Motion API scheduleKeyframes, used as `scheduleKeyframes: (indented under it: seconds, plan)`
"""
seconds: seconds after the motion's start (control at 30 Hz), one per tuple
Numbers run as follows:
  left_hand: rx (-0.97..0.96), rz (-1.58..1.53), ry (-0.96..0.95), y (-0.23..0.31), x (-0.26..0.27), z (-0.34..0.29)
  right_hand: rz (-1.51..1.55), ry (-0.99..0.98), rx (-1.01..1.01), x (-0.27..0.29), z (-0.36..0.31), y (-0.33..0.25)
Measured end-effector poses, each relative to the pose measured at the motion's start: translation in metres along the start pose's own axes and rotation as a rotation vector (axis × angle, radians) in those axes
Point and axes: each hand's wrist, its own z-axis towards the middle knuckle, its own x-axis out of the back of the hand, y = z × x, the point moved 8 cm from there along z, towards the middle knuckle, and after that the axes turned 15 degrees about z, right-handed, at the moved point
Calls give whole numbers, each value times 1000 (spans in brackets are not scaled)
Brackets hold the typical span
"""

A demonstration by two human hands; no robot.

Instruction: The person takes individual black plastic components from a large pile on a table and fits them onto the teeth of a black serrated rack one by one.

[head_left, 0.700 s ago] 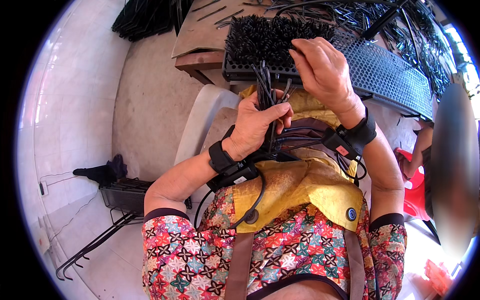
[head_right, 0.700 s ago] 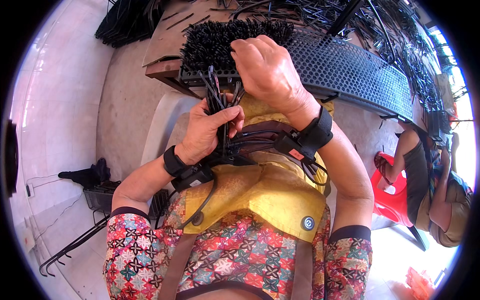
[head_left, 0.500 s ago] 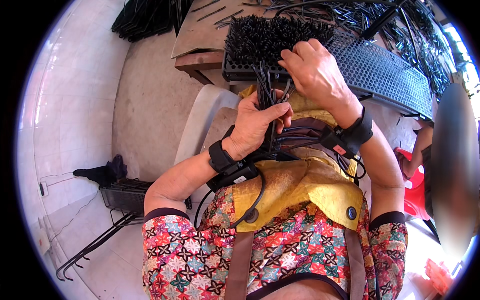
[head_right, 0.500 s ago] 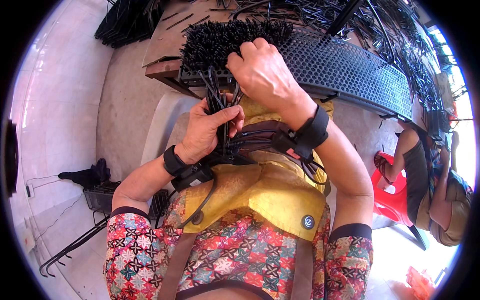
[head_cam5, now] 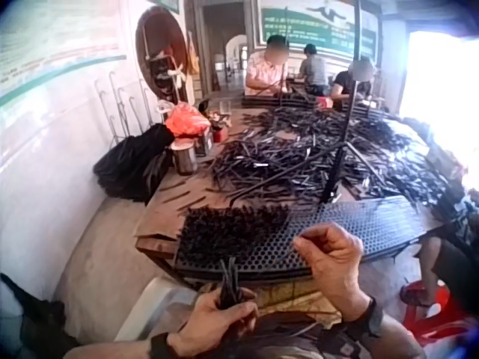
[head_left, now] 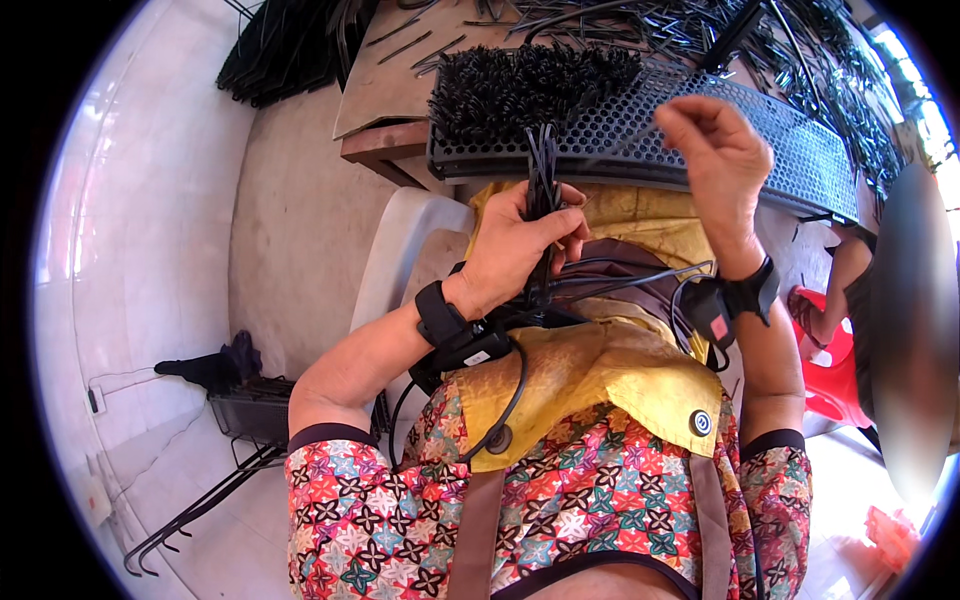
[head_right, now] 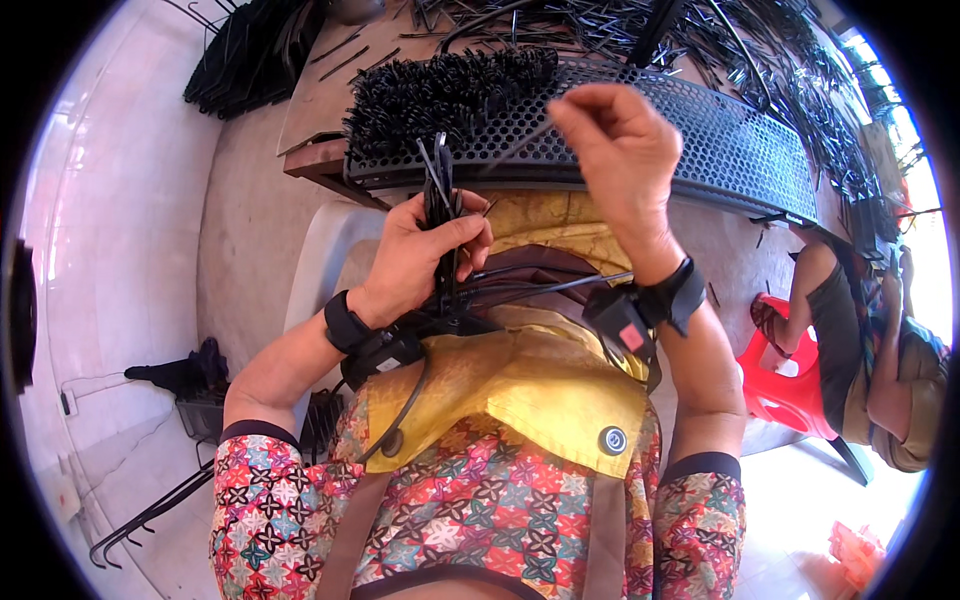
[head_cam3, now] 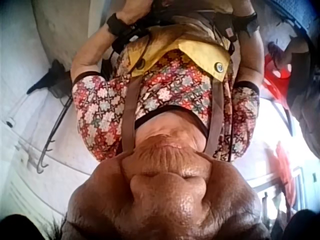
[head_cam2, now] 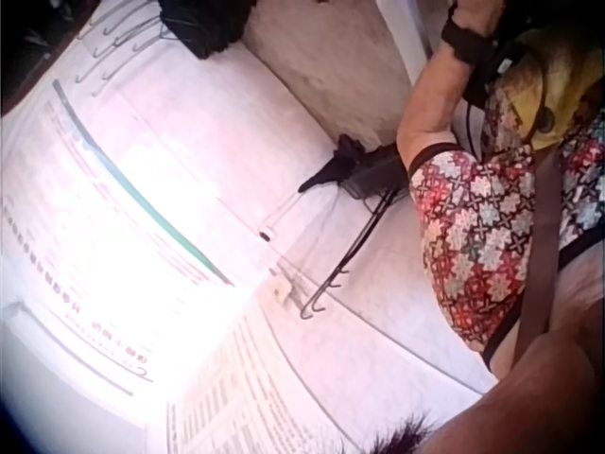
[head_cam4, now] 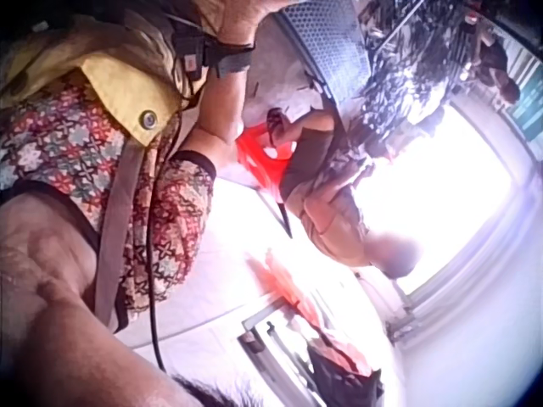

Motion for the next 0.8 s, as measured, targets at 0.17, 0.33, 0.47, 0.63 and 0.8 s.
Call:
scheduleKeyframes:
  seconds: [0.17, 0.33, 0.47, 0.63, 0.8]
  plan:
    - [6, -36, -57, 1, -16, 13, -191, 35, 405, 1, 23, -21]
    - [10, -95, -85, -4, -17, 14, -346, -107, 660, -28, 21, -28]
    - [27, -144, -124, -7, -18, 13, -396, -293, 843, -49, 15, -29]
    - [32, -155, -179, -7, -21, 12, -692, -563, 784, -74, 13, -6]
    - [29, -172, -174, -6, -20, 11, -489, -404, 527, -56, 1, -17]
